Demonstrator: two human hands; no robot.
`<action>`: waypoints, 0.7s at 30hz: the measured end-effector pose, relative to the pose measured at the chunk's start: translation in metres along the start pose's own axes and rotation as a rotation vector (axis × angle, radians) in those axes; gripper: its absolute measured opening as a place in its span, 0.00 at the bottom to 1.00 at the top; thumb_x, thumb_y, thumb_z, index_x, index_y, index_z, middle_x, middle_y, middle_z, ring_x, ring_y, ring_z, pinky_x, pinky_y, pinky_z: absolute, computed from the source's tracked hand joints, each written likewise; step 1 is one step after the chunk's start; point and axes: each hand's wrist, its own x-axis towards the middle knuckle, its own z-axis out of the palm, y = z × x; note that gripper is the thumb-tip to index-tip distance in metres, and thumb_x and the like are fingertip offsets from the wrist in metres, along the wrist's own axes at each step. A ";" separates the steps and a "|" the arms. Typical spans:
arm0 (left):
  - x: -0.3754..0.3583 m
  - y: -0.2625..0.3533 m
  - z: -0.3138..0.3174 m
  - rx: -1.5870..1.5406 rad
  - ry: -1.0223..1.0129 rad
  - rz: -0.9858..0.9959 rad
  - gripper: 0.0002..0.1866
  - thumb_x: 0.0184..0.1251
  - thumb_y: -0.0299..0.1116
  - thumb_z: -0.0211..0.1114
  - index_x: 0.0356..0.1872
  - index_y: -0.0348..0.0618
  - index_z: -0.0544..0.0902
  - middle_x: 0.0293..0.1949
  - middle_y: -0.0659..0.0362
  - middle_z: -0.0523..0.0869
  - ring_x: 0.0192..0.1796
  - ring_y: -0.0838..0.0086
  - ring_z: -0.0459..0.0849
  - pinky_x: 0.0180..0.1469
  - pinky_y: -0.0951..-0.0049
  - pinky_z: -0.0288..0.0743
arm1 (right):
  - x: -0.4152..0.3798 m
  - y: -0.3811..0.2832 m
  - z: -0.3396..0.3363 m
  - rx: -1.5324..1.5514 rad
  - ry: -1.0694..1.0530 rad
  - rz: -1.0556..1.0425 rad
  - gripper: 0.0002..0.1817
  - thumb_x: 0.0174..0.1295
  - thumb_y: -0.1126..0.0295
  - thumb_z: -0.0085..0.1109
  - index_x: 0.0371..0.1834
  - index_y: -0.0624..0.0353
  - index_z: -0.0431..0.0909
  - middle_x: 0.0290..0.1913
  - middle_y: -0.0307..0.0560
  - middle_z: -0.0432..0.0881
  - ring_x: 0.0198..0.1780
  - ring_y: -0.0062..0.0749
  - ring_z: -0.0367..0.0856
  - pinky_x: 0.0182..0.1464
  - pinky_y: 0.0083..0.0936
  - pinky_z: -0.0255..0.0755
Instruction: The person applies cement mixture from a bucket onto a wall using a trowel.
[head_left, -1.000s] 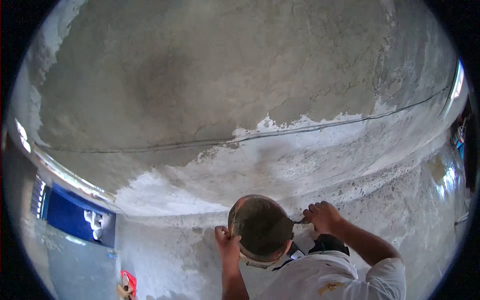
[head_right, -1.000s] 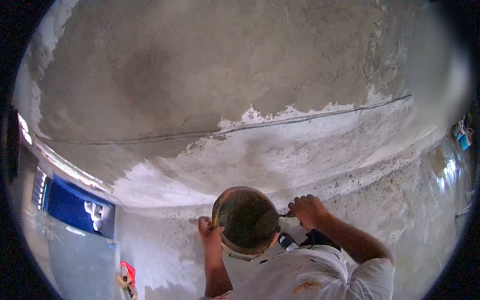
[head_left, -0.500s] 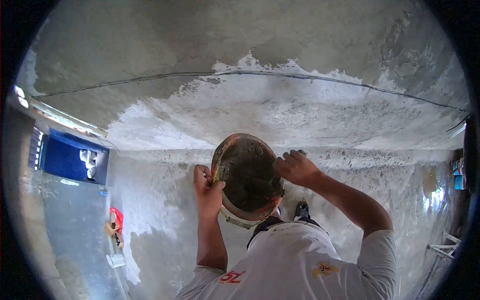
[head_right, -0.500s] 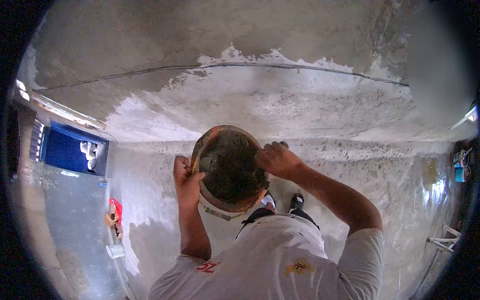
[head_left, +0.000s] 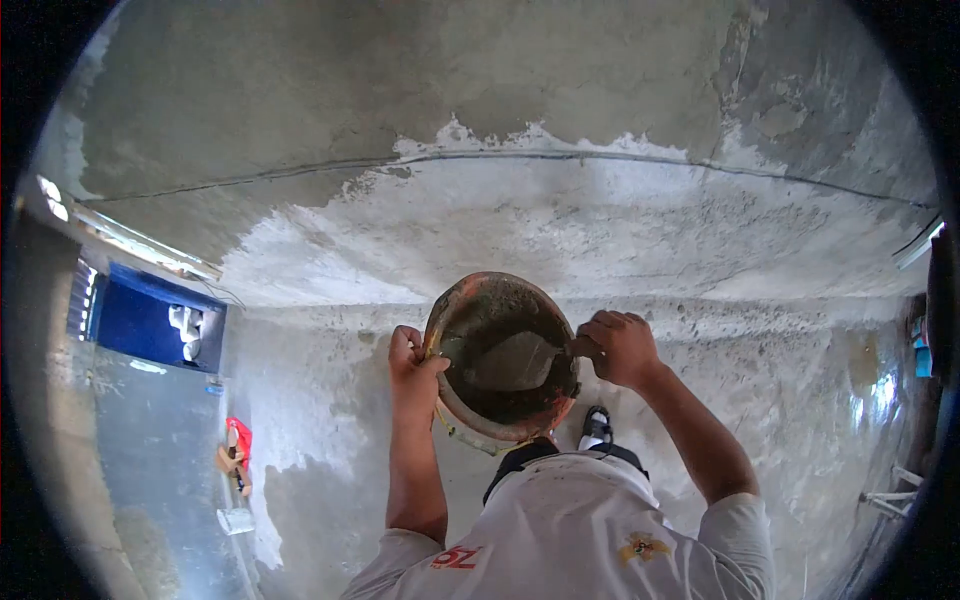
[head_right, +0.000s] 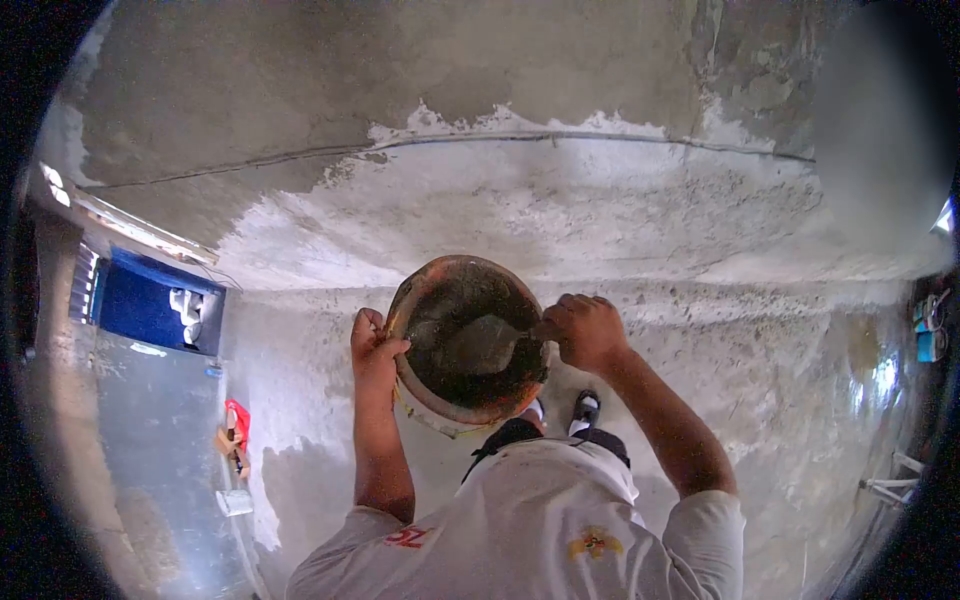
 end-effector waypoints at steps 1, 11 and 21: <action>0.002 -0.002 -0.001 0.043 0.001 0.012 0.22 0.44 0.17 0.62 0.38 0.50 0.63 0.33 0.65 0.67 0.36 0.76 0.69 0.43 0.75 0.67 | -0.006 0.005 -0.006 0.012 0.023 0.066 0.14 0.50 0.66 0.71 0.43 0.47 0.86 0.41 0.41 0.84 0.46 0.43 0.86 0.47 0.42 0.79; 0.034 0.014 0.010 -0.128 -0.047 0.014 0.22 0.49 0.11 0.60 0.38 0.50 0.64 0.32 0.62 0.73 0.34 0.77 0.76 0.38 0.73 0.71 | -0.014 0.017 -0.052 0.063 0.109 0.168 0.19 0.48 0.64 0.80 0.45 0.50 0.88 0.41 0.44 0.89 0.43 0.45 0.89 0.44 0.40 0.82; 0.089 0.037 -0.009 -0.150 -0.134 0.096 0.23 0.48 0.14 0.60 0.37 0.53 0.61 0.34 0.65 0.60 0.36 0.76 0.65 0.46 0.76 0.61 | 0.022 0.022 -0.049 0.372 0.319 0.278 0.21 0.49 0.72 0.84 0.46 0.61 0.87 0.41 0.46 0.90 0.40 0.29 0.87 0.46 0.28 0.82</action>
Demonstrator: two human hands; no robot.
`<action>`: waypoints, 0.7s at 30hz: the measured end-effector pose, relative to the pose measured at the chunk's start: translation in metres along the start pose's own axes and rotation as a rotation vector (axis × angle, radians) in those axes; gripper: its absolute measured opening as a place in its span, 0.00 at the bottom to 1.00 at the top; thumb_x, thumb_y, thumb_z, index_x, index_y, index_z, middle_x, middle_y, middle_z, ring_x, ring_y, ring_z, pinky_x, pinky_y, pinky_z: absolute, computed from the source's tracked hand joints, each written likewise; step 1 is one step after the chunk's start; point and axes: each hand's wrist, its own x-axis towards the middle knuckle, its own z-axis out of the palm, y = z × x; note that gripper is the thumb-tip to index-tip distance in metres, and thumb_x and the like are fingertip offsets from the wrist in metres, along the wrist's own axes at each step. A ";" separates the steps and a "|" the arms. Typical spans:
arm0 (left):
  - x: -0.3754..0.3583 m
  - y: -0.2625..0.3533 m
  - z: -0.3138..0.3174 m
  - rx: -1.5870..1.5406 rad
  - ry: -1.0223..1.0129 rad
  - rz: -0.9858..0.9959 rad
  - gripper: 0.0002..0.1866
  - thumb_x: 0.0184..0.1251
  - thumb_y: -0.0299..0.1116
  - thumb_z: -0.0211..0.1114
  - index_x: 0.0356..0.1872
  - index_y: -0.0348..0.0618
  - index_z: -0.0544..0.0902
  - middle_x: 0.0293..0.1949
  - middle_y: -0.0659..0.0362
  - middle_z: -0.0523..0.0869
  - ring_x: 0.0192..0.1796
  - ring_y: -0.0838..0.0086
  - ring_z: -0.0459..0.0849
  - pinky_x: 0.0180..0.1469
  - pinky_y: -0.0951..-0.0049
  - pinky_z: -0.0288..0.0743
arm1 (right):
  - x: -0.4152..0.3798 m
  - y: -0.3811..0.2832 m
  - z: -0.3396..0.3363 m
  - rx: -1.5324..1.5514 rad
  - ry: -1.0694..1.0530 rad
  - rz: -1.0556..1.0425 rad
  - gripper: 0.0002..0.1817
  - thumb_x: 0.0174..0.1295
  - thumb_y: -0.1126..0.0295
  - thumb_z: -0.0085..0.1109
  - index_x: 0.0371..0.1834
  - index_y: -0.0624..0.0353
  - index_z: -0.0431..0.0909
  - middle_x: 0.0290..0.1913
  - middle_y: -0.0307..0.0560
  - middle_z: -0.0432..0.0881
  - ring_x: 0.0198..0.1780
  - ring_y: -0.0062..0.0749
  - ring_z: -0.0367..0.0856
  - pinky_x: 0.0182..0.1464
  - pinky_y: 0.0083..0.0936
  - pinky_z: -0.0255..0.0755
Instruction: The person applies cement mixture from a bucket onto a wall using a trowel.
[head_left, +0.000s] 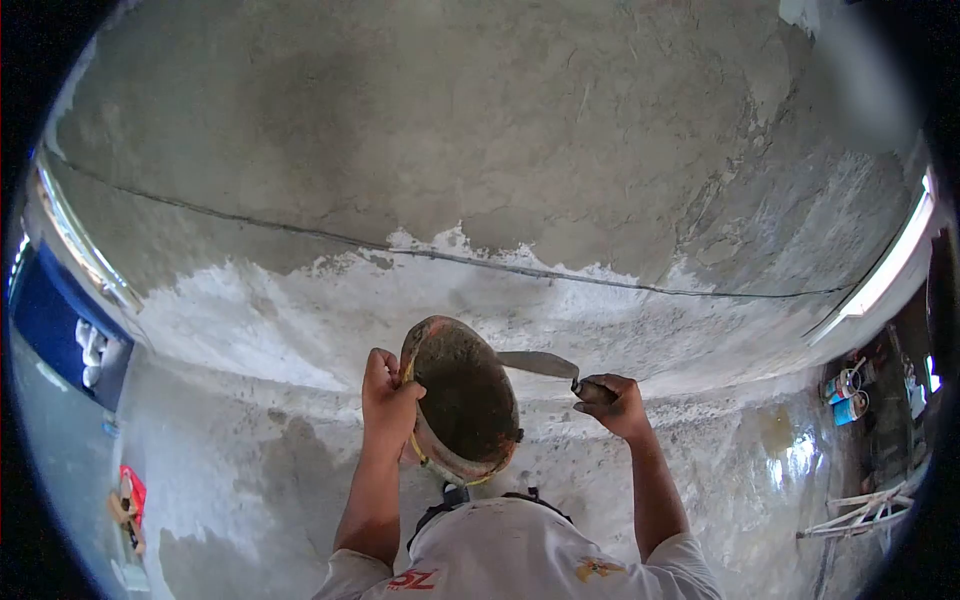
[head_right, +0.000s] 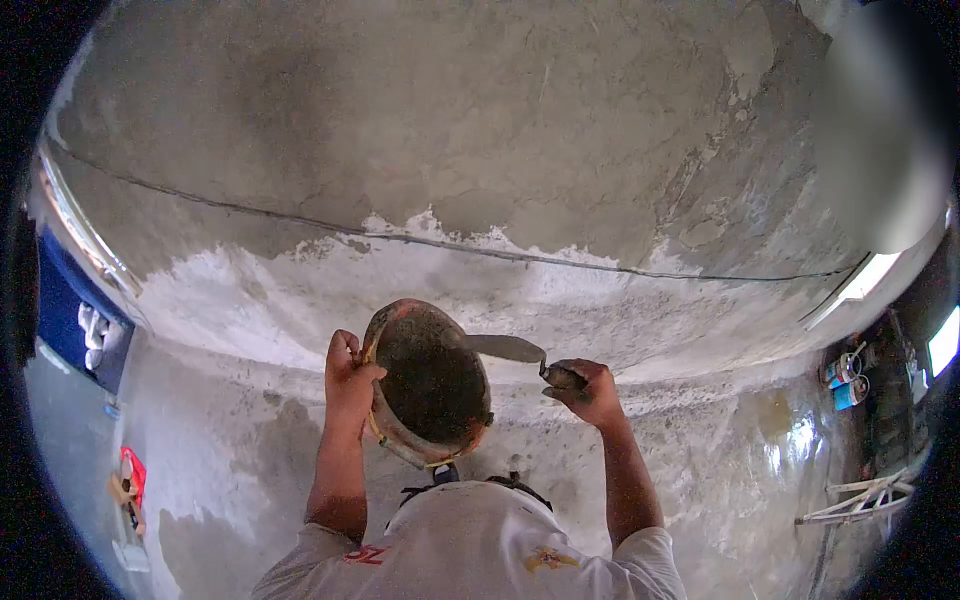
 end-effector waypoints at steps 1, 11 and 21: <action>0.004 -0.002 -0.002 0.042 -0.005 0.038 0.23 0.48 0.13 0.60 0.37 0.53 0.60 0.34 0.65 0.60 0.36 0.76 0.65 0.46 0.76 0.62 | 0.004 0.004 0.002 0.095 0.007 0.064 0.20 0.50 0.74 0.83 0.47 0.63 0.87 0.42 0.45 0.90 0.41 0.24 0.86 0.47 0.26 0.82; 0.040 -0.029 0.007 0.058 0.056 0.023 0.22 0.46 0.11 0.60 0.38 0.48 0.62 0.35 0.63 0.69 0.38 0.78 0.70 0.44 0.74 0.70 | 0.092 0.083 -0.010 0.406 -0.088 0.075 0.13 0.63 0.76 0.73 0.50 0.68 0.84 0.36 0.35 0.85 0.38 0.18 0.78 0.41 0.22 0.78; 0.025 -0.057 0.045 -0.006 0.242 0.001 0.23 0.43 0.13 0.61 0.38 0.48 0.63 0.33 0.64 0.63 0.36 0.78 0.66 0.40 0.73 0.67 | 0.145 0.099 -0.064 0.096 -0.109 0.137 0.11 0.67 0.73 0.69 0.49 0.69 0.84 0.33 0.40 0.86 0.32 0.17 0.78 0.36 0.22 0.75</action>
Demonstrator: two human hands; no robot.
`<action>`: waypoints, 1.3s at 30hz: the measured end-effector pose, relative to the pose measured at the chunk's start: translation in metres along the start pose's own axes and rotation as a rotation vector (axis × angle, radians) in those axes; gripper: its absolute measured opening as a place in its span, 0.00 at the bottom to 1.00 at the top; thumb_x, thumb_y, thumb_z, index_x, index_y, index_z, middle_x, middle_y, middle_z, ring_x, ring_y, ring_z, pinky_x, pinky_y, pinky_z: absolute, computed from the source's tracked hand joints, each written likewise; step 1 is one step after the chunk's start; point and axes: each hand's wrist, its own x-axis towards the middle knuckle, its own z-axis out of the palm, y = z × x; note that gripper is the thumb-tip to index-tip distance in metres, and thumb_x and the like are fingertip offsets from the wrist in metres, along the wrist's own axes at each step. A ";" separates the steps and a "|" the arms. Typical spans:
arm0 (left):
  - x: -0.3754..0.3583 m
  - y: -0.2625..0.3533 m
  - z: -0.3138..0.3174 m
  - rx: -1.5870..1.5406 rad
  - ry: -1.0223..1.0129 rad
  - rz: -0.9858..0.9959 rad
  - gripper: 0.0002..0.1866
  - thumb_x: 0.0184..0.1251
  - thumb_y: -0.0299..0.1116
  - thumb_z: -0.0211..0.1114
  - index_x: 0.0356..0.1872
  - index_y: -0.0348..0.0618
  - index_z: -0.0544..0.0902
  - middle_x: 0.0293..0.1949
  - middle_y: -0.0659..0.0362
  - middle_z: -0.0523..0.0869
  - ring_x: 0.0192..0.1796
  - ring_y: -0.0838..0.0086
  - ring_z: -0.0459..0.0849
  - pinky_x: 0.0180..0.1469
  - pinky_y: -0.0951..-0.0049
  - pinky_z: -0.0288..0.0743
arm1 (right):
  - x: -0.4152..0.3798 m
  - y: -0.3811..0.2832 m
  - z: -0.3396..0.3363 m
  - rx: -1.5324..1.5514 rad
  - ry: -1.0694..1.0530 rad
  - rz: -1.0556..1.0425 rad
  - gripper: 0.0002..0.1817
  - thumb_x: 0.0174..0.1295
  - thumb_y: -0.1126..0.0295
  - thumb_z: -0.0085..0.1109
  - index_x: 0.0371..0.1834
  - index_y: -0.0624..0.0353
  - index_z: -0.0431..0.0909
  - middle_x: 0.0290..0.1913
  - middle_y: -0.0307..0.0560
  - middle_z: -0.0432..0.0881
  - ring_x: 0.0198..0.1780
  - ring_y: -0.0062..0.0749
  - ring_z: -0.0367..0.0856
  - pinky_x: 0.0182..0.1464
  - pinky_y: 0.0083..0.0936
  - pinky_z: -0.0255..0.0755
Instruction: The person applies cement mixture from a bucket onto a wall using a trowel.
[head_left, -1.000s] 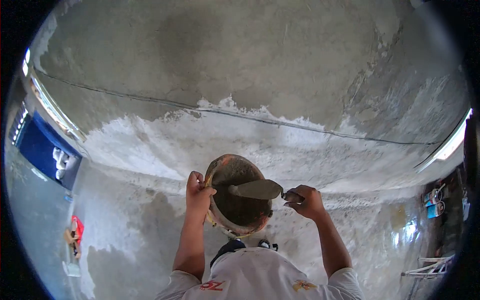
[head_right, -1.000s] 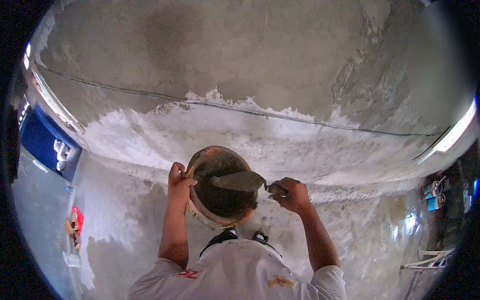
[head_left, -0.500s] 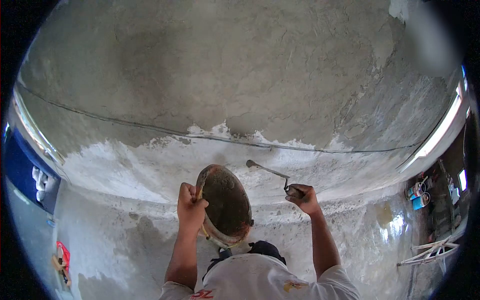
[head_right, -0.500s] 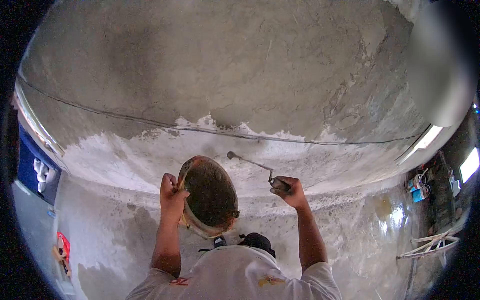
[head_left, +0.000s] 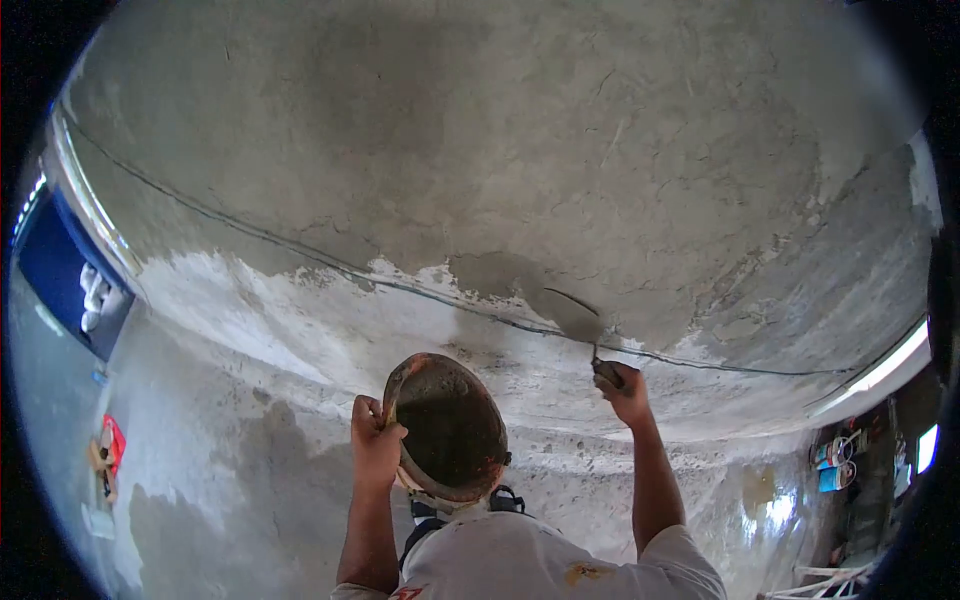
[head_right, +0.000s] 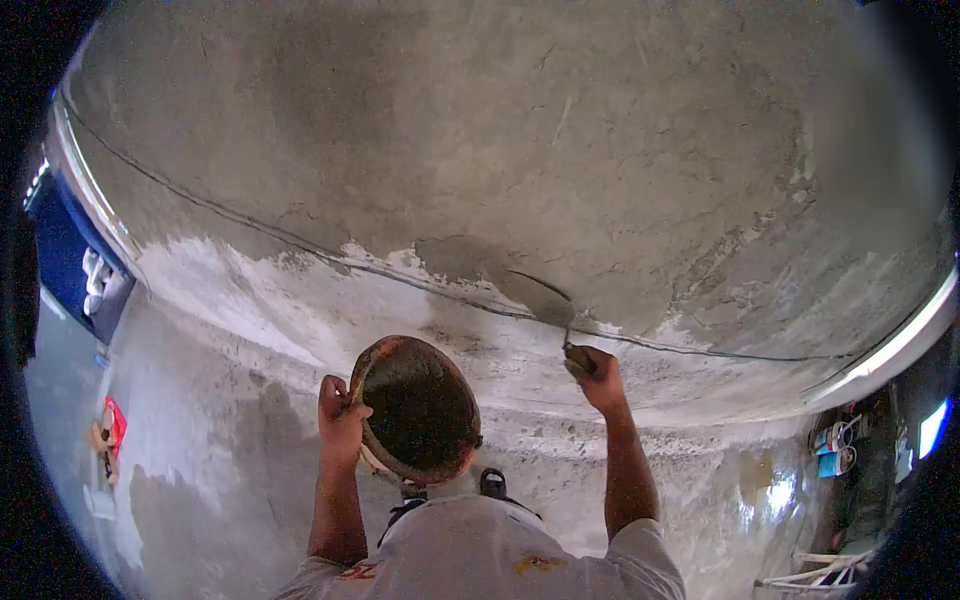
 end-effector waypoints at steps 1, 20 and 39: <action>-0.003 -0.001 0.003 0.046 0.024 0.026 0.23 0.43 0.14 0.61 0.37 0.48 0.63 0.33 0.64 0.63 0.36 0.77 0.66 0.40 0.73 0.66 | -0.008 -0.006 -0.010 -0.063 0.033 -0.046 0.12 0.67 0.72 0.69 0.49 0.69 0.84 0.33 0.41 0.86 0.33 0.17 0.77 0.36 0.22 0.75; -0.018 -0.054 -0.021 0.002 0.259 -0.032 0.21 0.45 0.14 0.59 0.36 0.48 0.62 0.33 0.64 0.62 0.35 0.77 0.64 0.38 0.74 0.65 | 0.045 -0.094 -0.026 -0.632 -0.075 -0.355 0.11 0.66 0.67 0.68 0.45 0.62 0.82 0.36 0.61 0.87 0.40 0.63 0.86 0.44 0.47 0.79; -0.025 -0.044 -0.038 -0.036 0.262 0.003 0.20 0.45 0.14 0.56 0.37 0.47 0.62 0.33 0.63 0.66 0.33 0.79 0.67 0.35 0.76 0.66 | 0.008 -0.104 -0.045 -1.145 -0.003 -0.124 0.15 0.65 0.54 0.67 0.43 0.54 0.81 0.35 0.50 0.89 0.38 0.53 0.90 0.39 0.50 0.82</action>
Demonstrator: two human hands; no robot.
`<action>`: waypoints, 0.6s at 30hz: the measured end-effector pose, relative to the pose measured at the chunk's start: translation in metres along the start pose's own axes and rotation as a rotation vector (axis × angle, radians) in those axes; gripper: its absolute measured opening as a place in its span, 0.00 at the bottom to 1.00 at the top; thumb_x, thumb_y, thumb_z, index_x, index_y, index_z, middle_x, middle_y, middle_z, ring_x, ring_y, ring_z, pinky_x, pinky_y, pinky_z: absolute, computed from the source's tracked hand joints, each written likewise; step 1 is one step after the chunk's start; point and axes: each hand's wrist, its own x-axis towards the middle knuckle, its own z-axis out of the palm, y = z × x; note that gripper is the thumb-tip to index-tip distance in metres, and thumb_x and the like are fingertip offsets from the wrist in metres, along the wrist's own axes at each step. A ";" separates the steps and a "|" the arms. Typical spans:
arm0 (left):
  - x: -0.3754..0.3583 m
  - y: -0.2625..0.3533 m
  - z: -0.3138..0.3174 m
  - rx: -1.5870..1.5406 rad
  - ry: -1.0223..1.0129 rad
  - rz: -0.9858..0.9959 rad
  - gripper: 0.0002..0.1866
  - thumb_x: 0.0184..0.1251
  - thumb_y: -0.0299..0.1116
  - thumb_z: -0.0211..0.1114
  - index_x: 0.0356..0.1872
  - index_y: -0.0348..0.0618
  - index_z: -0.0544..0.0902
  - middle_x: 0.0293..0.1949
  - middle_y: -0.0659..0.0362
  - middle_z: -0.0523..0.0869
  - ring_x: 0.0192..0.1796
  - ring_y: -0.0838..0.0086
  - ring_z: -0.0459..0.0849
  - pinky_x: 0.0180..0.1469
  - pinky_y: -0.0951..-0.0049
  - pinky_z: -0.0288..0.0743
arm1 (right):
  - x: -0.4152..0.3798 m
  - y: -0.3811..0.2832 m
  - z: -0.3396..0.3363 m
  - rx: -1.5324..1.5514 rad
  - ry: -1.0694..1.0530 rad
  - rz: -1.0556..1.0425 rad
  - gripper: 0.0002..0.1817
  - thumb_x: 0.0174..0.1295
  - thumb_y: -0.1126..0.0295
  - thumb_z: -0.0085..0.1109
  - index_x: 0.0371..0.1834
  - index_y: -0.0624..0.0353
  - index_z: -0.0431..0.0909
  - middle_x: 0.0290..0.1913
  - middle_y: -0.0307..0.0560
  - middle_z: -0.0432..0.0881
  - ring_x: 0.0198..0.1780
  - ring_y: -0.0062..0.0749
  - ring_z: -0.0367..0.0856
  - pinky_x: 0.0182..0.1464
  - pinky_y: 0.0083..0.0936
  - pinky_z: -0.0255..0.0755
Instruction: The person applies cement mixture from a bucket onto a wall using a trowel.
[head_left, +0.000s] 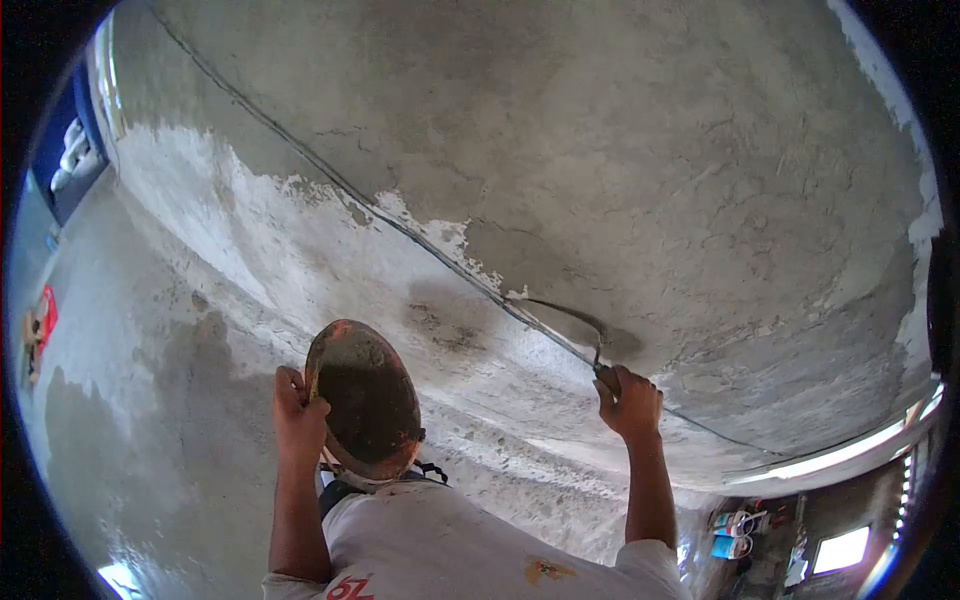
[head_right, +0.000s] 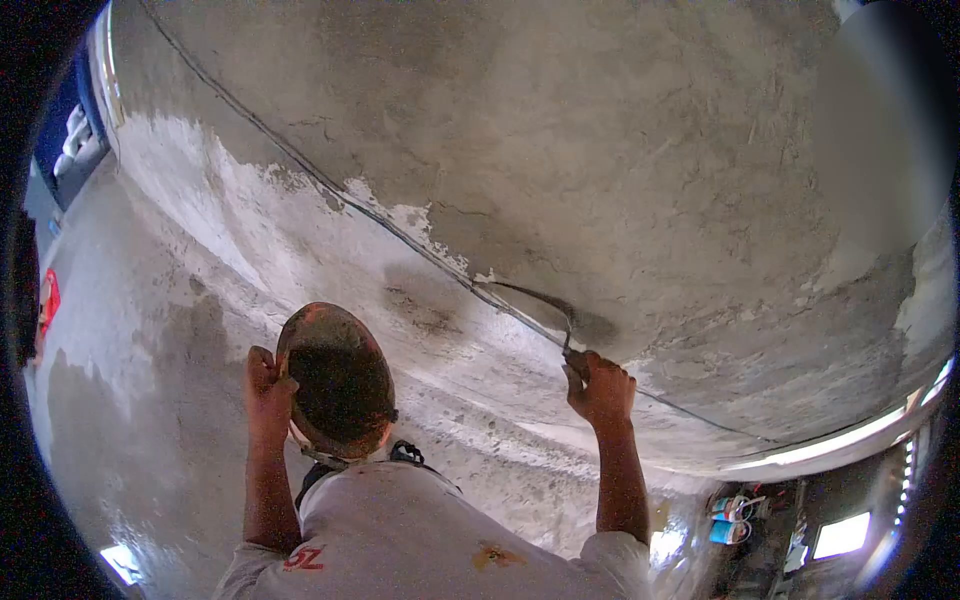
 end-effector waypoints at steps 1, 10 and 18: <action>-0.001 0.003 -0.001 -0.011 0.012 -0.001 0.20 0.45 0.14 0.56 0.37 0.47 0.62 0.33 0.63 0.66 0.33 0.79 0.67 0.35 0.76 0.66 | -0.002 0.001 -0.007 -0.039 0.016 0.017 0.15 0.64 0.55 0.68 0.43 0.53 0.82 0.34 0.49 0.90 0.38 0.51 0.90 0.39 0.48 0.82; 0.006 -0.033 -0.016 0.346 0.124 0.116 0.18 0.41 0.17 0.62 0.32 0.45 0.63 0.23 0.56 0.66 0.26 0.66 0.68 0.31 0.66 0.65 | 0.016 -0.020 -0.031 0.071 0.093 -0.221 0.10 0.62 0.60 0.69 0.40 0.51 0.83 0.32 0.45 0.88 0.32 0.48 0.88 0.35 0.42 0.81; -0.005 -0.013 -0.015 0.026 0.110 -0.063 0.18 0.44 0.15 0.57 0.33 0.45 0.62 0.29 0.64 0.65 0.32 0.78 0.67 0.32 0.74 0.63 | -0.026 -0.005 0.019 0.347 -0.081 -0.083 0.11 0.57 0.70 0.71 0.44 0.49 0.87 0.40 0.45 0.91 0.40 0.44 0.90 0.43 0.39 0.82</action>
